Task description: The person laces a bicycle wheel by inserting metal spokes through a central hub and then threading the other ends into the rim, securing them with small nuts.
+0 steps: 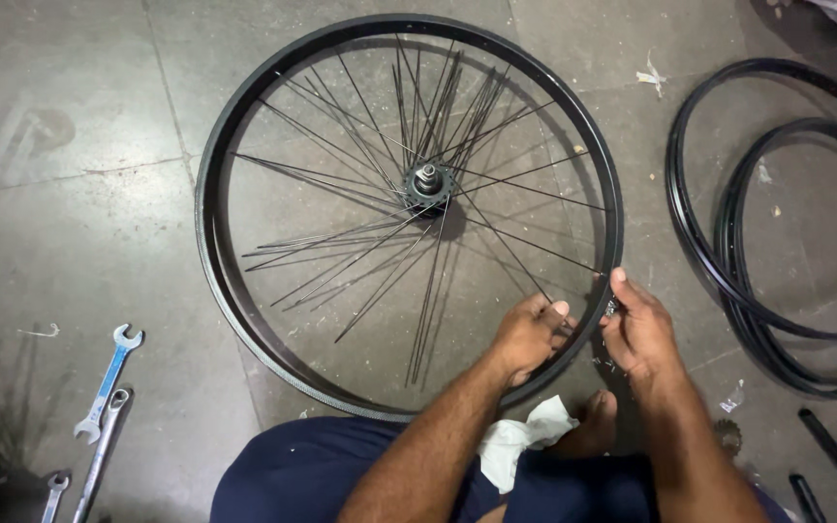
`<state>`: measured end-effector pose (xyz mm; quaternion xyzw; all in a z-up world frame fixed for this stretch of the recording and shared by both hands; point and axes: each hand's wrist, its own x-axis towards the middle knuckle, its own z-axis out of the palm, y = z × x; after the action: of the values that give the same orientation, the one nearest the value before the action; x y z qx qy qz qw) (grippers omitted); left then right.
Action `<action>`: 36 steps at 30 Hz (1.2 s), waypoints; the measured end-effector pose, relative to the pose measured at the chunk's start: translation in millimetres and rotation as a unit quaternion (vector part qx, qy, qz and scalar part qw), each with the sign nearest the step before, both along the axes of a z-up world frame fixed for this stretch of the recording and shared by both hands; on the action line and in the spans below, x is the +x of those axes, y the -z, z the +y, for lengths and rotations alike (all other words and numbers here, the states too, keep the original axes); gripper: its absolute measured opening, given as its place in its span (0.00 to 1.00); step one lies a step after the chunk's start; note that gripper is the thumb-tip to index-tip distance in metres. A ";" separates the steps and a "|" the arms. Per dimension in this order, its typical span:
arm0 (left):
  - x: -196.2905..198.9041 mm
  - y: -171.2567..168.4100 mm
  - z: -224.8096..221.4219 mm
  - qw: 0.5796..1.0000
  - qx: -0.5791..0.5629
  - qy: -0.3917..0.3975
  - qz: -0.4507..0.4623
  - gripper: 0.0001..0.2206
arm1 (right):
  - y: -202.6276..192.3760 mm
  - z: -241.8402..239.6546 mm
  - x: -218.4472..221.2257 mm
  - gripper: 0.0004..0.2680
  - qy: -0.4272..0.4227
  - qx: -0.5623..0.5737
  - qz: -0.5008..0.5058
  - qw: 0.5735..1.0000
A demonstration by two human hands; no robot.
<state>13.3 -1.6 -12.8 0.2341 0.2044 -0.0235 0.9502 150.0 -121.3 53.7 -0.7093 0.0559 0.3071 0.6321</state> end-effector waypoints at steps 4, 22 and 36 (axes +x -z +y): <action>-0.1 -1.7 -3.2 1.000 0.013 -0.022 -0.003 0.11 | -6.1 -30.3 -24.6 0.06 0.094 0.058 0.035 0.993; -1.8 -2.1 -0.7 0.997 0.061 -0.021 0.039 0.10 | 41.4 -77.6 -63.7 0.03 0.061 0.136 0.063 0.987; -3.9 -6.8 2.3 0.996 0.082 -0.020 0.036 0.11 | 32.8 -68.1 -76.2 0.01 0.030 0.083 0.012 0.996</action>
<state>9.4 0.7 -6.1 0.3061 0.2441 0.0037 0.9202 73.9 -189.4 20.8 -0.6488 0.0592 0.2998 0.6969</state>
